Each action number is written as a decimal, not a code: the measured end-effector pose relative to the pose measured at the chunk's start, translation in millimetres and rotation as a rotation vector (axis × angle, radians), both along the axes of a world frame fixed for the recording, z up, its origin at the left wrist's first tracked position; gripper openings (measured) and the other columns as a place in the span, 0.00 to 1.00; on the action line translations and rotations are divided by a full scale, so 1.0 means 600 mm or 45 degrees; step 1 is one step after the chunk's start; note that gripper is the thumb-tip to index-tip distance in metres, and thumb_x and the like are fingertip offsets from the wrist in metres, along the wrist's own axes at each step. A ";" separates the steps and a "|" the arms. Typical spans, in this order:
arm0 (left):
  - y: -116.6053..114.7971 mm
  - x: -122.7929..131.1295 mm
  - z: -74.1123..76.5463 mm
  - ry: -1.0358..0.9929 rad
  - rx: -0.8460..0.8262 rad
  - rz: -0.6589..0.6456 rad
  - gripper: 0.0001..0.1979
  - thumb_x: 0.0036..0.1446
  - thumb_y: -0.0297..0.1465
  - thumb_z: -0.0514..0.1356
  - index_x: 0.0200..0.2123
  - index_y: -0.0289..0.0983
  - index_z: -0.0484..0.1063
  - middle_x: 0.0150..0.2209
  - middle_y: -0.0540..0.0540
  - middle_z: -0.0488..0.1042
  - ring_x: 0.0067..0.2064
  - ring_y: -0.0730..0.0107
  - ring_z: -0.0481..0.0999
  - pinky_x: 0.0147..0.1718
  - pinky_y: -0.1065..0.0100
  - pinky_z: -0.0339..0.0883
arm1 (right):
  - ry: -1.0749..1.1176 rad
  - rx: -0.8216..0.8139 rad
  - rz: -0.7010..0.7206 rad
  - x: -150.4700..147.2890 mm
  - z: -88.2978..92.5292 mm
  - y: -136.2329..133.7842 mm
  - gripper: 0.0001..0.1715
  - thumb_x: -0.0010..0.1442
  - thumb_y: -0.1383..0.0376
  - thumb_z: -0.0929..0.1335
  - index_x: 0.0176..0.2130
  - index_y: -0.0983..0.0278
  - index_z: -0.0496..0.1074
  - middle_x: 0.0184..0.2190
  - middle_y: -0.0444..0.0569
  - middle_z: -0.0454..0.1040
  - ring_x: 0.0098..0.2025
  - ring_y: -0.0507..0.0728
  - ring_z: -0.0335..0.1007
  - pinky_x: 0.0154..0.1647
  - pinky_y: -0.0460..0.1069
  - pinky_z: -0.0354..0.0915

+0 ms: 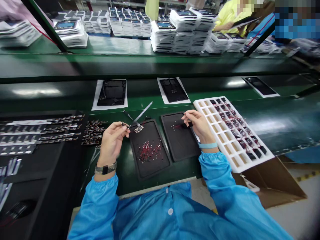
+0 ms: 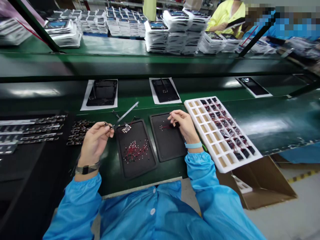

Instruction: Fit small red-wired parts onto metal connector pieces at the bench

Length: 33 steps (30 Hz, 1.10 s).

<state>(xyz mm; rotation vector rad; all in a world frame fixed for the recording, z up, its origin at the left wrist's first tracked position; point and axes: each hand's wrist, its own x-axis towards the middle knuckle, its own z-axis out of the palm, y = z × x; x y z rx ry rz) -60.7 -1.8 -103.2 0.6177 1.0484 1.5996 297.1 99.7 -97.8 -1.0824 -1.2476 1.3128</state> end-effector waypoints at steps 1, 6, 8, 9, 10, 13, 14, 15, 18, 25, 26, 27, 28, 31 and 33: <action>0.000 0.003 0.000 -0.005 0.002 -0.015 0.17 0.43 0.27 0.77 0.35 0.35 0.76 0.34 0.47 0.80 0.31 0.69 0.80 0.27 0.71 0.71 | -0.044 0.024 0.033 -0.008 0.003 -0.007 0.15 0.57 0.54 0.78 0.37 0.62 0.80 0.31 0.49 0.81 0.28 0.52 0.70 0.24 0.47 0.64; -0.004 0.028 0.000 -0.002 -0.008 -0.126 0.14 0.46 0.28 0.76 0.34 0.34 0.76 0.36 0.45 0.81 0.34 0.65 0.83 0.31 0.69 0.76 | -0.210 0.078 0.254 -0.067 0.023 -0.044 0.15 0.61 0.54 0.77 0.38 0.63 0.82 0.29 0.49 0.81 0.27 0.53 0.71 0.24 0.48 0.65; -0.005 0.040 -0.001 -0.006 -0.017 -0.169 0.14 0.47 0.30 0.76 0.33 0.34 0.77 0.37 0.45 0.81 0.36 0.63 0.84 0.32 0.67 0.77 | -0.239 0.072 0.314 -0.092 0.028 -0.057 0.15 0.61 0.54 0.77 0.37 0.63 0.82 0.29 0.49 0.81 0.25 0.52 0.71 0.25 0.48 0.66; -0.006 0.046 -0.001 -0.011 -0.023 -0.187 0.14 0.47 0.31 0.76 0.33 0.34 0.76 0.36 0.45 0.81 0.35 0.63 0.84 0.32 0.67 0.77 | -0.246 0.068 0.340 -0.103 0.029 -0.063 0.15 0.61 0.53 0.77 0.37 0.63 0.82 0.29 0.48 0.81 0.24 0.52 0.71 0.25 0.48 0.67; -0.006 0.051 -0.002 -0.016 -0.029 -0.200 0.14 0.47 0.32 0.77 0.33 0.34 0.76 0.36 0.45 0.80 0.35 0.63 0.84 0.32 0.67 0.76 | -0.251 0.063 0.367 -0.113 0.028 -0.068 0.16 0.61 0.53 0.76 0.37 0.63 0.81 0.29 0.48 0.81 0.23 0.52 0.71 0.25 0.48 0.68; -0.007 0.065 -0.006 0.002 -0.037 -0.239 0.15 0.47 0.33 0.77 0.32 0.34 0.76 0.33 0.46 0.79 0.33 0.66 0.82 0.31 0.68 0.75 | -0.269 0.060 0.430 -0.133 0.019 -0.079 0.17 0.60 0.52 0.77 0.38 0.64 0.82 0.30 0.49 0.82 0.23 0.53 0.73 0.25 0.49 0.70; -0.007 0.069 -0.007 0.011 -0.039 -0.255 0.15 0.47 0.34 0.77 0.32 0.34 0.77 0.32 0.47 0.79 0.33 0.67 0.82 0.31 0.68 0.74 | -0.287 0.071 0.440 -0.136 0.016 -0.081 0.16 0.60 0.52 0.77 0.38 0.63 0.82 0.31 0.50 0.83 0.23 0.53 0.74 0.26 0.50 0.71; -0.007 0.071 -0.008 0.017 -0.039 -0.270 0.15 0.47 0.34 0.77 0.32 0.34 0.77 0.32 0.47 0.78 0.32 0.67 0.81 0.30 0.69 0.74 | -0.312 0.088 0.445 -0.138 0.013 -0.082 0.16 0.60 0.53 0.77 0.37 0.63 0.83 0.31 0.50 0.83 0.24 0.54 0.75 0.27 0.51 0.72; -0.008 0.077 -0.011 0.018 -0.044 -0.294 0.15 0.47 0.35 0.77 0.32 0.34 0.77 0.30 0.48 0.78 0.31 0.68 0.80 0.31 0.69 0.73 | -0.400 0.167 0.448 -0.139 0.010 -0.085 0.13 0.61 0.54 0.77 0.37 0.62 0.84 0.31 0.50 0.83 0.27 0.55 0.76 0.30 0.52 0.71; -0.011 0.087 -0.018 0.008 -0.081 -0.303 0.13 0.48 0.33 0.76 0.32 0.34 0.77 0.29 0.48 0.78 0.28 0.73 0.76 0.28 0.71 0.68 | -0.506 0.275 0.482 -0.136 0.018 -0.085 0.11 0.65 0.56 0.74 0.40 0.59 0.85 0.37 0.50 0.84 0.38 0.60 0.79 0.42 0.54 0.71; -0.011 0.088 -0.018 0.003 -0.090 -0.316 0.14 0.48 0.33 0.76 0.33 0.35 0.77 0.29 0.48 0.77 0.28 0.73 0.76 0.28 0.71 0.68 | -0.508 0.275 0.506 -0.136 0.018 -0.085 0.11 0.65 0.55 0.74 0.40 0.59 0.85 0.37 0.49 0.84 0.39 0.60 0.79 0.43 0.55 0.71; -0.012 0.090 -0.018 -0.002 -0.093 -0.326 0.14 0.48 0.33 0.77 0.33 0.35 0.76 0.28 0.49 0.77 0.28 0.73 0.76 0.28 0.70 0.68 | -0.510 0.277 0.529 -0.136 0.017 -0.085 0.11 0.65 0.55 0.74 0.39 0.59 0.84 0.37 0.49 0.84 0.39 0.60 0.79 0.44 0.55 0.71; -0.012 0.092 -0.018 -0.007 -0.092 -0.329 0.15 0.48 0.34 0.77 0.33 0.35 0.76 0.28 0.49 0.77 0.28 0.72 0.77 0.28 0.70 0.69 | -0.511 0.278 0.549 -0.137 0.016 -0.085 0.11 0.65 0.55 0.74 0.39 0.59 0.84 0.37 0.49 0.84 0.39 0.60 0.79 0.44 0.55 0.70; -0.013 0.099 -0.018 -0.020 -0.092 -0.335 0.16 0.48 0.34 0.77 0.32 0.35 0.75 0.28 0.48 0.78 0.28 0.71 0.78 0.28 0.70 0.69 | -0.516 0.263 0.589 -0.140 0.012 -0.088 0.11 0.64 0.55 0.74 0.38 0.60 0.84 0.35 0.49 0.83 0.36 0.59 0.77 0.41 0.54 0.69; -0.013 0.104 -0.018 -0.026 -0.102 -0.341 0.17 0.47 0.34 0.77 0.32 0.35 0.74 0.29 0.47 0.79 0.29 0.71 0.78 0.28 0.70 0.70 | -0.513 0.233 0.602 -0.142 0.008 -0.091 0.12 0.64 0.55 0.75 0.37 0.60 0.84 0.33 0.48 0.82 0.32 0.57 0.75 0.37 0.52 0.68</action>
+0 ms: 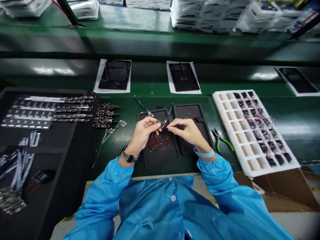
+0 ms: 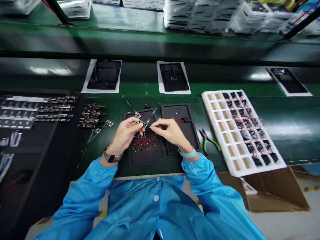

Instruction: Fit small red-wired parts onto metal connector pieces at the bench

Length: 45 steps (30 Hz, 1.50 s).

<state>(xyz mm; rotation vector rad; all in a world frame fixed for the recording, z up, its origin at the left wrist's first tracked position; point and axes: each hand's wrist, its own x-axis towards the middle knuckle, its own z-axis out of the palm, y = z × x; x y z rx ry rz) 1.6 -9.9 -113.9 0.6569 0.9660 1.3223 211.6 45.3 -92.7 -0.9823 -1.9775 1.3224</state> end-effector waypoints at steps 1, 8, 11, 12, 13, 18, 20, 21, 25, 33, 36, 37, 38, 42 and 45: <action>0.000 0.003 -0.001 -0.005 -0.004 -0.001 0.17 0.47 0.34 0.77 0.33 0.35 0.74 0.29 0.47 0.80 0.29 0.70 0.79 0.29 0.70 0.70 | -0.002 -0.016 0.002 -0.001 -0.002 -0.002 0.13 0.63 0.54 0.75 0.37 0.61 0.84 0.32 0.48 0.82 0.30 0.56 0.73 0.34 0.52 0.66; -0.004 0.013 -0.005 0.025 -0.020 -0.037 0.15 0.47 0.33 0.77 0.31 0.34 0.75 0.29 0.45 0.81 0.28 0.70 0.79 0.30 0.69 0.71 | 0.012 -0.073 -0.004 -0.007 -0.006 -0.006 0.13 0.63 0.55 0.74 0.35 0.63 0.83 0.29 0.46 0.79 0.27 0.53 0.67 0.31 0.50 0.62; -0.004 0.013 -0.005 0.050 -0.024 -0.034 0.15 0.47 0.33 0.77 0.30 0.34 0.75 0.28 0.45 0.81 0.28 0.70 0.79 0.30 0.69 0.72 | -0.013 -0.061 -0.002 -0.006 -0.004 -0.006 0.13 0.63 0.55 0.74 0.35 0.63 0.83 0.27 0.45 0.77 0.27 0.53 0.65 0.31 0.50 0.61; -0.004 0.012 -0.005 0.054 -0.023 -0.029 0.15 0.47 0.33 0.77 0.29 0.34 0.75 0.28 0.45 0.81 0.28 0.70 0.79 0.31 0.69 0.72 | -0.022 -0.060 -0.003 -0.005 -0.004 -0.006 0.13 0.63 0.55 0.74 0.35 0.63 0.83 0.26 0.45 0.77 0.27 0.53 0.65 0.31 0.50 0.60; -0.004 0.011 -0.006 0.054 -0.021 -0.022 0.15 0.48 0.33 0.77 0.29 0.34 0.75 0.28 0.45 0.81 0.29 0.70 0.79 0.31 0.68 0.72 | -0.030 -0.063 -0.003 -0.005 -0.004 -0.006 0.13 0.63 0.55 0.74 0.36 0.63 0.83 0.26 0.45 0.77 0.27 0.53 0.65 0.31 0.49 0.60; -0.004 0.011 -0.007 0.060 -0.021 -0.026 0.15 0.47 0.33 0.77 0.28 0.34 0.74 0.28 0.44 0.81 0.29 0.69 0.80 0.31 0.68 0.73 | -0.029 -0.082 -0.018 -0.006 -0.003 -0.007 0.14 0.63 0.55 0.74 0.36 0.64 0.83 0.26 0.46 0.77 0.27 0.52 0.65 0.31 0.49 0.60; -0.005 0.012 -0.007 0.084 -0.022 -0.028 0.16 0.46 0.34 0.77 0.29 0.34 0.74 0.28 0.44 0.81 0.28 0.69 0.80 0.31 0.68 0.73 | -0.037 -0.080 -0.021 -0.007 -0.003 -0.007 0.15 0.63 0.55 0.74 0.36 0.64 0.83 0.26 0.46 0.77 0.27 0.52 0.64 0.31 0.49 0.60; -0.005 0.013 -0.006 0.108 -0.021 -0.023 0.16 0.46 0.34 0.77 0.29 0.34 0.74 0.28 0.45 0.81 0.28 0.69 0.80 0.31 0.68 0.73 | -0.048 -0.081 -0.020 -0.007 -0.003 -0.007 0.15 0.63 0.55 0.74 0.36 0.65 0.83 0.26 0.46 0.77 0.27 0.52 0.64 0.31 0.49 0.60; -0.008 0.012 -0.001 0.278 -0.012 -0.007 0.17 0.45 0.36 0.78 0.28 0.34 0.75 0.27 0.45 0.81 0.28 0.69 0.80 0.32 0.68 0.74 | -0.121 -0.112 0.005 -0.004 -0.007 -0.006 0.16 0.63 0.55 0.74 0.37 0.66 0.84 0.25 0.46 0.77 0.27 0.52 0.65 0.31 0.48 0.60; -0.009 0.008 -0.004 0.365 0.007 -0.068 0.17 0.46 0.37 0.77 0.29 0.34 0.75 0.26 0.46 0.81 0.28 0.69 0.80 0.33 0.67 0.75 | -0.105 -0.303 0.061 -0.002 -0.010 -0.001 0.15 0.60 0.56 0.75 0.35 0.67 0.83 0.25 0.47 0.78 0.25 0.51 0.67 0.28 0.47 0.61; -0.011 0.009 -0.005 0.417 0.039 -0.056 0.16 0.47 0.37 0.77 0.29 0.34 0.76 0.26 0.46 0.80 0.29 0.69 0.80 0.34 0.68 0.75 | -0.088 -0.339 0.054 -0.003 -0.009 -0.002 0.17 0.60 0.54 0.75 0.34 0.67 0.83 0.25 0.48 0.79 0.24 0.51 0.67 0.27 0.47 0.62; -0.011 0.009 -0.005 0.429 0.046 -0.049 0.16 0.47 0.37 0.77 0.29 0.34 0.75 0.26 0.47 0.80 0.29 0.69 0.80 0.34 0.68 0.75 | -0.086 -0.343 0.049 -0.004 -0.008 -0.002 0.18 0.59 0.54 0.75 0.34 0.67 0.82 0.25 0.48 0.79 0.24 0.51 0.67 0.26 0.47 0.62; -0.011 0.010 -0.005 0.435 0.049 -0.047 0.16 0.46 0.37 0.77 0.29 0.34 0.75 0.26 0.47 0.80 0.29 0.69 0.80 0.34 0.68 0.75 | -0.083 -0.346 0.044 -0.004 -0.008 -0.003 0.18 0.59 0.53 0.75 0.33 0.67 0.82 0.25 0.48 0.79 0.24 0.51 0.67 0.26 0.47 0.62; -0.011 0.011 -0.006 0.423 0.033 -0.060 0.17 0.47 0.38 0.77 0.30 0.34 0.75 0.27 0.46 0.81 0.29 0.68 0.81 0.34 0.66 0.76 | -0.070 -0.354 0.026 -0.006 -0.008 -0.006 0.18 0.59 0.54 0.75 0.34 0.67 0.82 0.26 0.49 0.80 0.24 0.51 0.68 0.25 0.47 0.62; -0.011 0.012 -0.009 0.427 0.043 -0.044 0.16 0.47 0.36 0.76 0.30 0.34 0.75 0.27 0.47 0.80 0.28 0.68 0.81 0.34 0.67 0.75 | -0.083 -0.339 0.026 -0.006 -0.009 -0.007 0.16 0.59 0.56 0.75 0.33 0.67 0.82 0.25 0.48 0.79 0.25 0.51 0.68 0.27 0.47 0.63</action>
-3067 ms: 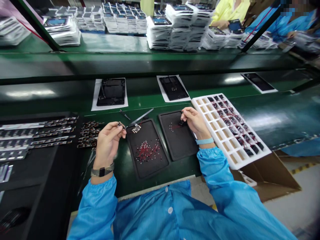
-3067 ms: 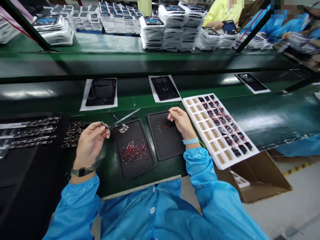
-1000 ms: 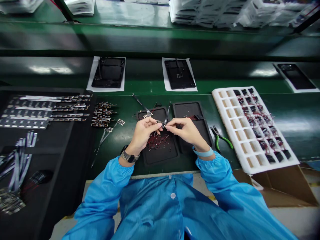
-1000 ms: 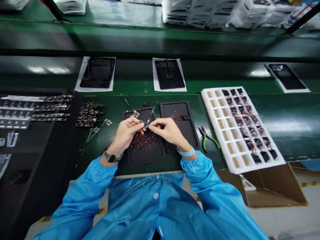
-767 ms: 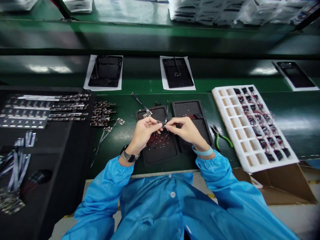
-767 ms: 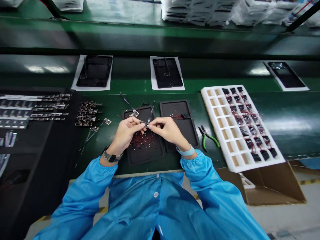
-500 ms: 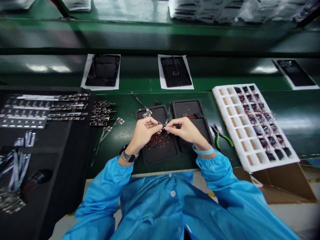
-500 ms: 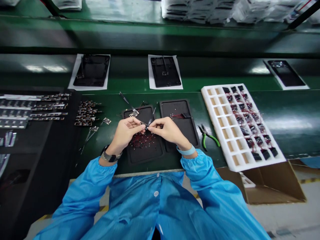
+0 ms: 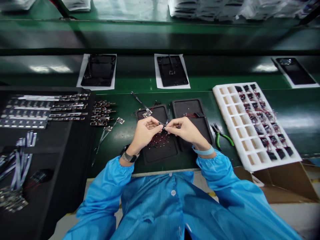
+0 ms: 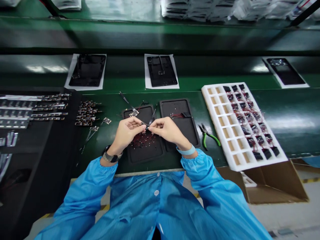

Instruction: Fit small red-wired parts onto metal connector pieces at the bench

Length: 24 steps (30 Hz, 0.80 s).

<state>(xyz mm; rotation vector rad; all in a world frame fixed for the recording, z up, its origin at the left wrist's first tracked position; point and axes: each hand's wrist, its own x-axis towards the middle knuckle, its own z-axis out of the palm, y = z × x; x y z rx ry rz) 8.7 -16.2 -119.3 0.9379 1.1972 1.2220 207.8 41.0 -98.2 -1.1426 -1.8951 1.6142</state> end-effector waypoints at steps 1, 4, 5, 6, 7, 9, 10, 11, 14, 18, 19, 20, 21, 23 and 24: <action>0.000 0.000 -0.001 0.000 0.005 0.005 0.15 0.47 0.35 0.76 0.30 0.34 0.75 0.26 0.48 0.80 0.28 0.69 0.80 0.33 0.68 0.75 | -0.005 0.009 0.005 0.000 -0.001 0.000 0.15 0.59 0.56 0.75 0.32 0.67 0.82 0.24 0.48 0.79 0.25 0.51 0.69 0.27 0.47 0.63; 0.002 -0.002 -0.001 -0.048 -0.021 -0.012 0.14 0.47 0.34 0.76 0.31 0.34 0.77 0.26 0.48 0.80 0.27 0.69 0.80 0.32 0.68 0.74 | 0.003 0.024 0.009 0.001 -0.002 -0.001 0.15 0.60 0.56 0.75 0.33 0.67 0.82 0.25 0.48 0.80 0.26 0.52 0.70 0.29 0.47 0.65; 0.003 -0.004 0.000 -0.083 -0.038 -0.026 0.14 0.47 0.34 0.76 0.31 0.34 0.77 0.25 0.47 0.80 0.27 0.69 0.80 0.32 0.68 0.74 | 0.015 0.022 0.003 0.001 -0.003 -0.001 0.15 0.60 0.56 0.75 0.34 0.67 0.83 0.26 0.48 0.80 0.26 0.52 0.70 0.29 0.47 0.65; 0.004 -0.006 0.000 -0.120 -0.055 -0.041 0.14 0.47 0.34 0.76 0.32 0.34 0.78 0.25 0.47 0.80 0.27 0.69 0.79 0.32 0.68 0.74 | 0.030 0.015 -0.007 0.001 -0.003 -0.001 0.16 0.60 0.55 0.75 0.34 0.67 0.83 0.27 0.49 0.80 0.26 0.52 0.70 0.29 0.47 0.65; 0.004 -0.007 0.001 -0.156 -0.070 -0.057 0.14 0.47 0.34 0.76 0.33 0.33 0.79 0.25 0.47 0.80 0.26 0.69 0.79 0.32 0.68 0.74 | 0.047 0.004 -0.019 0.001 -0.003 -0.002 0.16 0.60 0.55 0.75 0.35 0.67 0.83 0.27 0.49 0.81 0.26 0.51 0.69 0.28 0.47 0.65; 0.005 -0.009 0.002 -0.216 -0.088 -0.078 0.12 0.49 0.34 0.76 0.33 0.33 0.81 0.26 0.46 0.81 0.26 0.70 0.79 0.32 0.69 0.74 | 0.086 -0.026 -0.043 0.000 -0.003 -0.003 0.16 0.59 0.55 0.76 0.35 0.66 0.83 0.28 0.49 0.81 0.25 0.51 0.69 0.28 0.47 0.64; 0.006 -0.009 0.003 -0.239 -0.096 -0.086 0.12 0.49 0.34 0.75 0.33 0.32 0.82 0.26 0.45 0.81 0.27 0.70 0.79 0.32 0.68 0.74 | 0.104 -0.040 -0.052 -0.001 -0.003 -0.004 0.16 0.59 0.55 0.76 0.35 0.66 0.83 0.28 0.49 0.81 0.25 0.51 0.68 0.27 0.47 0.64; 0.006 -0.009 0.003 -0.260 -0.104 -0.087 0.11 0.50 0.34 0.75 0.33 0.32 0.82 0.26 0.45 0.81 0.27 0.70 0.79 0.32 0.68 0.75 | 0.120 -0.049 -0.059 -0.001 -0.003 -0.005 0.16 0.58 0.55 0.77 0.35 0.66 0.82 0.28 0.49 0.81 0.25 0.51 0.68 0.27 0.47 0.64; 0.005 -0.006 0.003 -0.310 -0.120 -0.061 0.11 0.50 0.34 0.75 0.32 0.33 0.82 0.27 0.45 0.81 0.28 0.69 0.80 0.33 0.68 0.75 | 0.161 -0.047 -0.087 -0.004 -0.004 -0.007 0.15 0.57 0.55 0.78 0.34 0.66 0.82 0.28 0.49 0.81 0.26 0.51 0.68 0.27 0.47 0.64; 0.006 -0.003 0.001 -0.320 -0.132 -0.020 0.13 0.48 0.35 0.76 0.31 0.32 0.82 0.26 0.45 0.81 0.27 0.69 0.79 0.32 0.67 0.76 | 0.195 -0.042 -0.114 -0.007 -0.013 -0.008 0.15 0.57 0.55 0.78 0.34 0.66 0.82 0.29 0.49 0.81 0.26 0.51 0.68 0.27 0.47 0.63; 0.006 -0.003 0.001 -0.317 -0.138 -0.017 0.13 0.47 0.35 0.76 0.31 0.32 0.81 0.26 0.45 0.80 0.27 0.69 0.79 0.32 0.67 0.76 | 0.200 -0.045 -0.112 -0.008 -0.015 -0.007 0.15 0.57 0.55 0.78 0.34 0.66 0.82 0.29 0.49 0.81 0.26 0.51 0.68 0.27 0.47 0.63; 0.006 -0.003 0.001 -0.315 -0.145 -0.018 0.14 0.47 0.36 0.77 0.30 0.32 0.81 0.26 0.45 0.80 0.27 0.69 0.79 0.33 0.66 0.76 | 0.205 -0.050 -0.111 -0.009 -0.017 -0.007 0.15 0.57 0.55 0.78 0.34 0.66 0.82 0.29 0.49 0.81 0.26 0.51 0.68 0.27 0.47 0.63; 0.006 -0.004 0.001 -0.314 -0.149 -0.020 0.14 0.46 0.36 0.77 0.30 0.32 0.81 0.26 0.45 0.80 0.27 0.69 0.79 0.33 0.66 0.76 | 0.210 -0.054 -0.112 -0.009 -0.018 -0.007 0.15 0.57 0.55 0.78 0.34 0.66 0.83 0.29 0.49 0.81 0.26 0.51 0.68 0.27 0.47 0.63; 0.006 -0.005 0.002 -0.319 -0.153 -0.026 0.14 0.46 0.36 0.77 0.30 0.32 0.81 0.26 0.45 0.80 0.27 0.69 0.80 0.33 0.66 0.77 | 0.212 -0.056 -0.124 -0.010 -0.018 -0.008 0.16 0.56 0.55 0.79 0.34 0.66 0.83 0.29 0.49 0.81 0.25 0.51 0.67 0.26 0.47 0.63; 0.005 -0.005 0.002 -0.323 -0.154 -0.031 0.14 0.46 0.36 0.77 0.30 0.32 0.81 0.26 0.45 0.81 0.27 0.69 0.80 0.33 0.66 0.77 | 0.207 -0.055 -0.128 -0.010 -0.017 -0.008 0.16 0.56 0.55 0.79 0.34 0.66 0.83 0.29 0.49 0.81 0.25 0.51 0.67 0.26 0.47 0.63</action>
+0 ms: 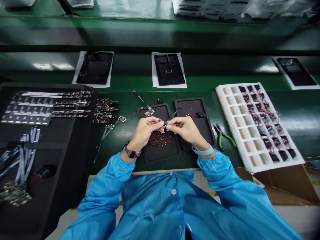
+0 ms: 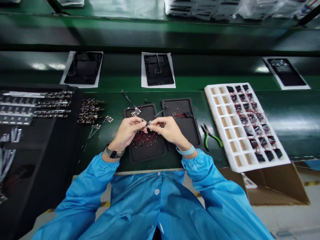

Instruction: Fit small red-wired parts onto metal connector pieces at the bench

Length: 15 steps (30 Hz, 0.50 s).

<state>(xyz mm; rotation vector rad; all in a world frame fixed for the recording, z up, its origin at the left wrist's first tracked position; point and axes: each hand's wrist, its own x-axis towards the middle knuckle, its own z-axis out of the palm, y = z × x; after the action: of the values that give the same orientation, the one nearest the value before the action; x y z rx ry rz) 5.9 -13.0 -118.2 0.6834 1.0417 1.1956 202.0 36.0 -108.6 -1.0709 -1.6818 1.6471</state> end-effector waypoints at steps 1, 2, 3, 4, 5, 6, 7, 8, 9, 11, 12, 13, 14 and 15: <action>0.000 0.000 0.000 -0.004 0.000 -0.003 0.14 0.46 0.36 0.77 0.30 0.32 0.81 0.26 0.44 0.81 0.28 0.68 0.80 0.33 0.67 0.76 | -0.006 0.002 -0.002 0.000 0.001 -0.001 0.16 0.56 0.54 0.79 0.34 0.66 0.83 0.29 0.49 0.81 0.25 0.51 0.67 0.26 0.47 0.63; -0.001 0.000 0.000 -0.006 -0.001 -0.004 0.14 0.46 0.36 0.77 0.30 0.32 0.81 0.26 0.44 0.81 0.28 0.68 0.80 0.33 0.67 0.76 | -0.014 0.003 -0.001 0.000 0.003 -0.001 0.16 0.56 0.54 0.79 0.34 0.66 0.83 0.29 0.49 0.81 0.25 0.51 0.67 0.27 0.48 0.64; -0.001 0.000 0.001 -0.006 -0.002 -0.006 0.14 0.46 0.36 0.77 0.29 0.32 0.81 0.26 0.44 0.81 0.28 0.68 0.80 0.33 0.67 0.76 | -0.021 0.002 0.001 0.001 0.004 -0.002 0.17 0.56 0.54 0.79 0.34 0.66 0.83 0.29 0.49 0.81 0.26 0.51 0.67 0.27 0.48 0.64; -0.001 0.000 0.001 -0.003 -0.003 -0.009 0.13 0.46 0.35 0.77 0.29 0.33 0.81 0.26 0.45 0.81 0.28 0.68 0.80 0.34 0.67 0.77 | -0.028 -0.002 0.005 0.001 0.005 -0.002 0.17 0.56 0.54 0.79 0.34 0.66 0.83 0.29 0.50 0.81 0.26 0.51 0.68 0.27 0.48 0.64; -0.002 0.000 0.001 0.003 -0.002 -0.009 0.13 0.46 0.36 0.77 0.29 0.33 0.81 0.26 0.45 0.80 0.28 0.68 0.80 0.34 0.66 0.77 | -0.031 -0.008 0.005 0.002 0.005 -0.002 0.17 0.56 0.53 0.79 0.34 0.66 0.83 0.29 0.50 0.81 0.26 0.51 0.68 0.27 0.48 0.65; -0.002 0.000 0.001 0.008 0.000 -0.012 0.13 0.46 0.36 0.77 0.29 0.33 0.81 0.26 0.45 0.81 0.28 0.68 0.80 0.34 0.66 0.77 | -0.032 -0.014 0.003 0.003 0.005 -0.002 0.18 0.55 0.53 0.79 0.34 0.66 0.83 0.29 0.50 0.81 0.26 0.52 0.68 0.27 0.48 0.65; -0.003 0.000 0.001 0.014 0.001 -0.018 0.13 0.47 0.36 0.77 0.29 0.33 0.81 0.26 0.45 0.81 0.28 0.68 0.80 0.34 0.66 0.77 | -0.030 -0.024 0.005 0.004 0.004 -0.002 0.18 0.55 0.52 0.79 0.34 0.66 0.83 0.29 0.50 0.81 0.26 0.52 0.68 0.27 0.48 0.65; -0.003 0.000 0.001 0.018 0.002 -0.025 0.13 0.47 0.36 0.77 0.29 0.33 0.81 0.26 0.44 0.81 0.28 0.67 0.81 0.34 0.65 0.77 | -0.025 -0.032 0.007 0.005 0.004 -0.001 0.18 0.55 0.52 0.79 0.34 0.66 0.83 0.29 0.50 0.81 0.26 0.52 0.69 0.27 0.48 0.66; -0.003 0.001 0.000 0.019 0.002 -0.030 0.14 0.47 0.36 0.76 0.30 0.33 0.81 0.26 0.44 0.81 0.28 0.67 0.81 0.34 0.65 0.77 | -0.019 -0.040 0.011 0.005 0.002 -0.001 0.18 0.55 0.52 0.79 0.34 0.66 0.83 0.30 0.50 0.82 0.26 0.52 0.69 0.27 0.48 0.66; -0.003 0.002 -0.001 0.018 -0.005 -0.036 0.14 0.47 0.37 0.76 0.30 0.33 0.81 0.26 0.44 0.81 0.28 0.67 0.81 0.34 0.65 0.77 | -0.005 -0.057 0.021 0.005 0.001 -0.002 0.18 0.55 0.53 0.79 0.34 0.66 0.83 0.29 0.50 0.82 0.25 0.52 0.69 0.27 0.48 0.66; -0.003 0.003 -0.001 0.018 -0.010 -0.038 0.14 0.47 0.37 0.77 0.29 0.33 0.81 0.26 0.44 0.81 0.28 0.67 0.80 0.34 0.65 0.77 | -0.002 -0.066 0.023 0.005 0.001 -0.002 0.18 0.55 0.53 0.79 0.34 0.66 0.83 0.29 0.50 0.81 0.25 0.51 0.69 0.27 0.48 0.66; -0.003 0.003 0.000 0.018 -0.013 -0.038 0.14 0.47 0.37 0.76 0.29 0.33 0.81 0.26 0.44 0.81 0.28 0.67 0.80 0.34 0.65 0.77 | 0.001 -0.072 0.020 0.004 0.002 -0.003 0.18 0.55 0.53 0.79 0.34 0.66 0.83 0.29 0.50 0.81 0.25 0.51 0.69 0.28 0.48 0.67; -0.003 0.003 0.001 0.020 -0.012 -0.039 0.14 0.47 0.37 0.76 0.30 0.33 0.81 0.26 0.44 0.80 0.28 0.67 0.80 0.34 0.65 0.77 | 0.001 -0.074 0.020 0.003 0.004 -0.004 0.18 0.55 0.53 0.79 0.34 0.66 0.83 0.28 0.50 0.81 0.25 0.52 0.69 0.28 0.49 0.67; -0.003 0.002 0.003 0.026 -0.001 -0.040 0.13 0.48 0.36 0.76 0.30 0.33 0.81 0.26 0.45 0.80 0.28 0.68 0.80 0.34 0.66 0.76 | 0.000 -0.069 0.022 0.003 0.006 -0.004 0.19 0.55 0.52 0.79 0.34 0.65 0.82 0.29 0.50 0.81 0.26 0.53 0.70 0.30 0.49 0.68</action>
<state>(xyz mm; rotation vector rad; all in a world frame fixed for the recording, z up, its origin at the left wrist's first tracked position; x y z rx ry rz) 7.2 -14.8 -116.7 0.7105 1.0448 1.1628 203.7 33.8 -105.1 -1.0849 -1.6596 1.7122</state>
